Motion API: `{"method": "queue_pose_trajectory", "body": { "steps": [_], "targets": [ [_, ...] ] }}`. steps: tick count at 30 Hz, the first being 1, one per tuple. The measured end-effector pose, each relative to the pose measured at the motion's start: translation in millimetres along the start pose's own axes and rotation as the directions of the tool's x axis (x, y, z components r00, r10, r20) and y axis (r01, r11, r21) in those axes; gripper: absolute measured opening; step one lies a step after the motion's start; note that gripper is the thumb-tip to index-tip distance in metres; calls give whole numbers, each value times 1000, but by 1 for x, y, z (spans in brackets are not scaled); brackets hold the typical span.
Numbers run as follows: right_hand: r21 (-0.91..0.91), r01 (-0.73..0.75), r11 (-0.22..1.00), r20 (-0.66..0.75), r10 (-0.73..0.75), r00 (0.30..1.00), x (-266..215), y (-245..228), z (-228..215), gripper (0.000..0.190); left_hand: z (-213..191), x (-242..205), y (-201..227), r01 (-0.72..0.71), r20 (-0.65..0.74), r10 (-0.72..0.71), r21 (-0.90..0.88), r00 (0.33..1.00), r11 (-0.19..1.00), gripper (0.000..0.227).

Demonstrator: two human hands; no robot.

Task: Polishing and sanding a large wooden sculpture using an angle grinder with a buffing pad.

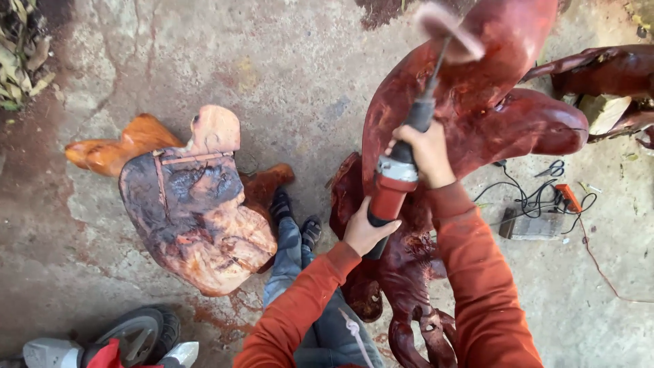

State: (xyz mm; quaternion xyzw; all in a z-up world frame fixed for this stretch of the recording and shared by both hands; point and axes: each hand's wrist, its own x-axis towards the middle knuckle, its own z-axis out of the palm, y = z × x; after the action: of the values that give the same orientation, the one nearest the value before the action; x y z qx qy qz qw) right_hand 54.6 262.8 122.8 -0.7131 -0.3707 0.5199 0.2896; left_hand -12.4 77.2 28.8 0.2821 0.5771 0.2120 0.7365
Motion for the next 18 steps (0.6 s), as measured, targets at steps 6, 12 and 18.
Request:
{"method": "queue_pose_trajectory", "body": {
  "steps": [6, 12, 18],
  "targets": [
    [150, 158, 976, -35, -155, 987, -1, -48, -17, 9, -28, -10, 74, -41, -22, 46, 208, 999, 977, 76],
    [275, 176, 945, -95, -155, 983, 3, -42, -46, 11, -44, -31, 115, -81, 52, 68, 316, 996, 945, 82],
    [295, 200, 934, -139, -165, 976, -10, -8, -62, 11, -29, -32, 85, -108, 92, 78, 392, 993, 914, 87]
  ]
}}
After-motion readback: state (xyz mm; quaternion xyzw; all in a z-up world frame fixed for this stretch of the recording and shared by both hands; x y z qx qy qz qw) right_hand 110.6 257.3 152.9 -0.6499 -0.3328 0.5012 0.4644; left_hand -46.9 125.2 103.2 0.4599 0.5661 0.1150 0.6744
